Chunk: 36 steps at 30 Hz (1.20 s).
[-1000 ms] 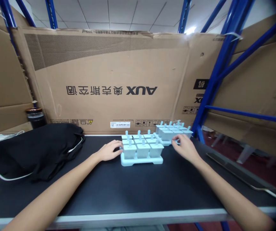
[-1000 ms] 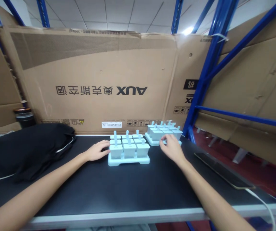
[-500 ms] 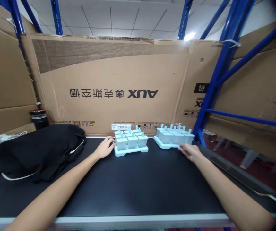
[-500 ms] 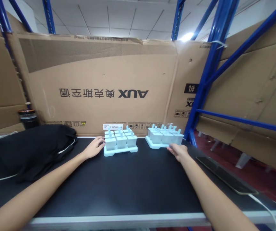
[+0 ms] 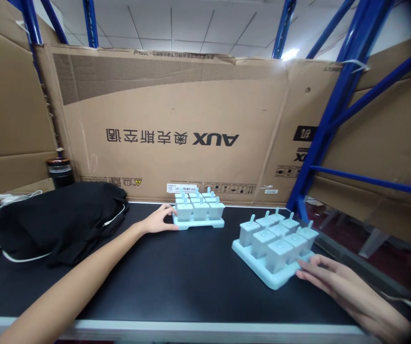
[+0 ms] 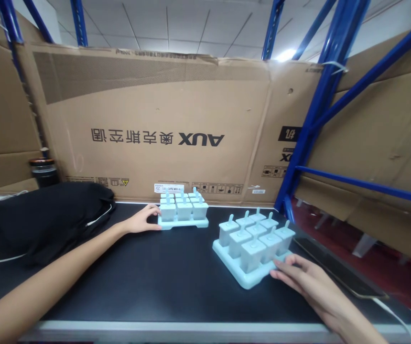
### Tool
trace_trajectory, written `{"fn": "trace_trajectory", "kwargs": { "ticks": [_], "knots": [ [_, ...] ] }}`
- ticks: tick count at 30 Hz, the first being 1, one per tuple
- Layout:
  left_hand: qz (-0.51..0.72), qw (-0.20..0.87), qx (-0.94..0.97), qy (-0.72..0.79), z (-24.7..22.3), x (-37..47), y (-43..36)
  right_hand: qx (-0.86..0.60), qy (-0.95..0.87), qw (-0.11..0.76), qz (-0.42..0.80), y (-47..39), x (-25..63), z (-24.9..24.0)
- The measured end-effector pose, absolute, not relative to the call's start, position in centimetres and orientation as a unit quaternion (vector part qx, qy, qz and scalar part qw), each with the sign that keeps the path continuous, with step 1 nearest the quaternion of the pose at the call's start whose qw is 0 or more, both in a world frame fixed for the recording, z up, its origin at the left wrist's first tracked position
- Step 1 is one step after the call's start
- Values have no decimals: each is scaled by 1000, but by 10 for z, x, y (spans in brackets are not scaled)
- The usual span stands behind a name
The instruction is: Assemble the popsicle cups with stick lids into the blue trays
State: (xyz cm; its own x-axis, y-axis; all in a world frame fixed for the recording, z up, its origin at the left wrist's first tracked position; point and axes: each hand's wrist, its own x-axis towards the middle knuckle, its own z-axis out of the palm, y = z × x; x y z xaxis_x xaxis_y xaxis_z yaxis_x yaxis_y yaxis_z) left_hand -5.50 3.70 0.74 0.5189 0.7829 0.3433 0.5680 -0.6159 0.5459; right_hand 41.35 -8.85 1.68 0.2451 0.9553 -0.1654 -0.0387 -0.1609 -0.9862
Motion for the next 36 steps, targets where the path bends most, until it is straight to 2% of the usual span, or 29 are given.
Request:
{"fn": "trace_trajectory", "kwargs": {
  "ticks": [7, 20, 29, 36],
  "knots": [
    [237, 125, 865, 425, 8, -5, 61, -546, -364, 520, 547, -100, 392, 19],
    [207, 99, 893, 386, 3, 88, 89, -505, -312, 551, 586, -107, 366, 25],
    [155, 123, 922, 334, 22, 38, 36, -480, -322, 570, 584, -89, 365, 21],
    [135, 88, 922, 351, 25, -3, 8, -551, -398, 511, 527, -73, 371, 15]
  ]
}}
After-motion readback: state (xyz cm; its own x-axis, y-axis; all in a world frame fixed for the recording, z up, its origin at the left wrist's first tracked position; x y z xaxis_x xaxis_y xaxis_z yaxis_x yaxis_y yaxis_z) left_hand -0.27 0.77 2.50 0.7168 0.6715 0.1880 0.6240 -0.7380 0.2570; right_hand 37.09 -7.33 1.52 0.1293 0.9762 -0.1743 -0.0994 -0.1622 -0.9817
